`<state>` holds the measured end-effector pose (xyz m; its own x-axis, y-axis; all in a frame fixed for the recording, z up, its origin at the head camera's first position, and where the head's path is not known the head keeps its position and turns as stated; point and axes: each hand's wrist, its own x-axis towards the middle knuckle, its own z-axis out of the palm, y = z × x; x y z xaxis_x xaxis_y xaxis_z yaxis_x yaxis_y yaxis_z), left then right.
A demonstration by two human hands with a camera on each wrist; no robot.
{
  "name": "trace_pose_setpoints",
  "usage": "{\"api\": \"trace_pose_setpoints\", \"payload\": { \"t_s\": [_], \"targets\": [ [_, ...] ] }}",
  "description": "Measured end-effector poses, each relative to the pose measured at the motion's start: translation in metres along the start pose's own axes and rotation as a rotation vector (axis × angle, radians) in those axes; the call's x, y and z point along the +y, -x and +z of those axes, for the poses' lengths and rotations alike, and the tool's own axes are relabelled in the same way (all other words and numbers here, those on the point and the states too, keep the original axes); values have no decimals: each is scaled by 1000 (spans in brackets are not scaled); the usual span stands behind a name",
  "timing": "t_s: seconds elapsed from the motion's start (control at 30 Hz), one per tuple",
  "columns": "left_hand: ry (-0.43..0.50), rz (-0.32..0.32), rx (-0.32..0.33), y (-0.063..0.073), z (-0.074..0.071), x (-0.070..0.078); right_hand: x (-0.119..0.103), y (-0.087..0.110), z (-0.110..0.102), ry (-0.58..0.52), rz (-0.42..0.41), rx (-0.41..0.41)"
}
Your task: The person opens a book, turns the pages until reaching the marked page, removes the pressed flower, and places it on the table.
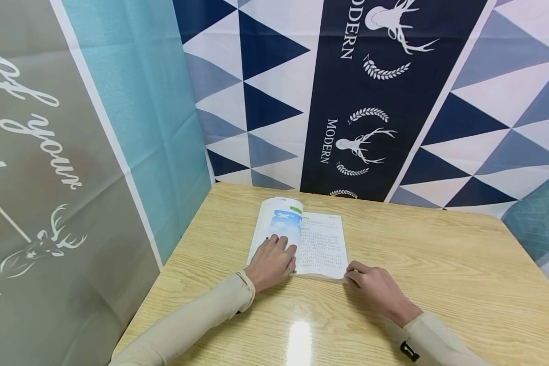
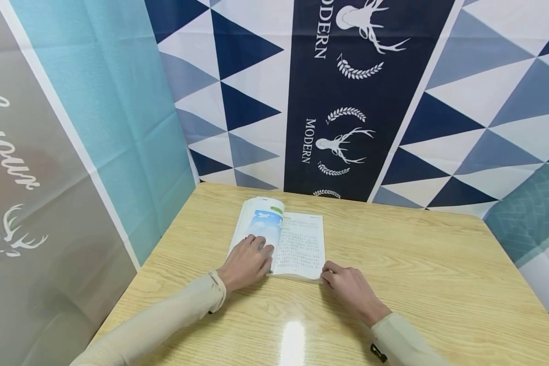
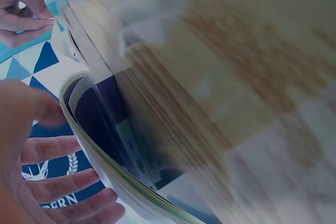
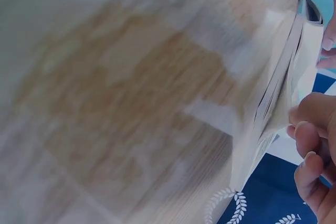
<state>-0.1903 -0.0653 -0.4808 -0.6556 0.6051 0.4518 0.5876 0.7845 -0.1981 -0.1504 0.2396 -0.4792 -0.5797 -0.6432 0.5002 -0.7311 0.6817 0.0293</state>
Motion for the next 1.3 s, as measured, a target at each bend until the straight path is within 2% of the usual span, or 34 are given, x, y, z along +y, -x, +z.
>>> {"api": "trace_pose_setpoints", "payload": {
  "t_s": [0.1,0.3,0.4,0.63,0.83,1.03,1.2,1.3],
  "targets": [
    [-12,-5,7,0,1,4,1,0,1,-17,4,24],
    [-76,-21,-76,-1,-1,12,2,-3,0,-34,32,93],
    [-110,-28,-92,-1,0,14,3,-5,-3,-33,39,144],
    [-160,-36,-55,0,4,16,2,-13,-9,-64,11,252],
    [-138,-66,-18,-2,2,15,2,-15,-13,-79,78,291],
    [-132,-112,-11,-3,3,9,3,-10,-9,-48,110,208],
    [-25,-129,77,0,3,3,2,-4,-3,-19,137,77],
    [-5,-125,126,2,4,-1,1,0,0,-6,157,-6]
  ]
}}
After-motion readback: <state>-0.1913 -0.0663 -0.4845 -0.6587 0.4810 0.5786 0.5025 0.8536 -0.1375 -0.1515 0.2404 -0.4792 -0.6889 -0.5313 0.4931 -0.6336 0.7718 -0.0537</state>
